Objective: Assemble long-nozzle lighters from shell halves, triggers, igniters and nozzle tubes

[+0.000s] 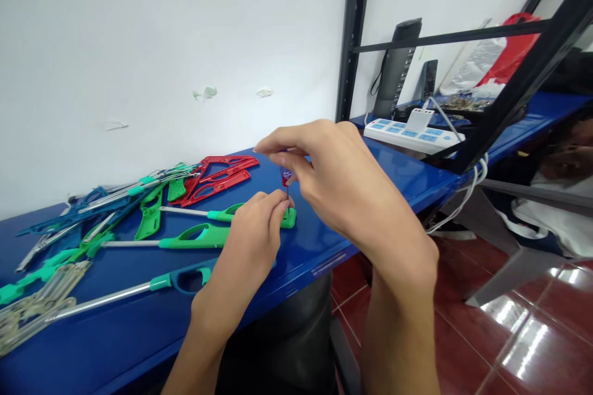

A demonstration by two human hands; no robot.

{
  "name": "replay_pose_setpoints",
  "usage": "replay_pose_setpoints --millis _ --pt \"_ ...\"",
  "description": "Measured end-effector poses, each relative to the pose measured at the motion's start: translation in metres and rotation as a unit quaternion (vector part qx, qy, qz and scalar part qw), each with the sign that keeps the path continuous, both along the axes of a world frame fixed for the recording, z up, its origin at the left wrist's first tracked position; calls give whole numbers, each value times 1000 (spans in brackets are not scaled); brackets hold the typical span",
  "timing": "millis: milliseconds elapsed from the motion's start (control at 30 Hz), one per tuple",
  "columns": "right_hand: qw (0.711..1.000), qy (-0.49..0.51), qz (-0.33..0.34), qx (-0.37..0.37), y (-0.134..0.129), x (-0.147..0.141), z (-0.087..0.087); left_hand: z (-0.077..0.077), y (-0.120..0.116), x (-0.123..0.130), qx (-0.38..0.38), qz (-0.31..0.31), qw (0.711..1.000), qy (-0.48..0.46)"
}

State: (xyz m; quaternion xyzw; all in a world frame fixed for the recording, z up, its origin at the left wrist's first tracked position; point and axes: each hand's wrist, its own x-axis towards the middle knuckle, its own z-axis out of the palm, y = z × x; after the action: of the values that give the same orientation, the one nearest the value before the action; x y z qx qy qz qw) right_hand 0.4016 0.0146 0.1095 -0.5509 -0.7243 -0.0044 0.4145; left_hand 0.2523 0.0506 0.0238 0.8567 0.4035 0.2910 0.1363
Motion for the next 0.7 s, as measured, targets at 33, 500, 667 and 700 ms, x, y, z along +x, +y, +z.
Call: replay_pose_setpoints --millis 33,500,667,700 --pt "1000 13 -1 -4 0 -1 0 0 1 1 0 2 1000 1" --pt "999 -32 -2 -21 -7 -5 1 -1 1 2 4 12 1000 22" --pt "997 33 -57 -36 -7 -9 3 -1 1 5 -2 25 999 20" --pt "995 45 -81 -35 -5 -10 3 -1 1 5 -3 26 999 20"
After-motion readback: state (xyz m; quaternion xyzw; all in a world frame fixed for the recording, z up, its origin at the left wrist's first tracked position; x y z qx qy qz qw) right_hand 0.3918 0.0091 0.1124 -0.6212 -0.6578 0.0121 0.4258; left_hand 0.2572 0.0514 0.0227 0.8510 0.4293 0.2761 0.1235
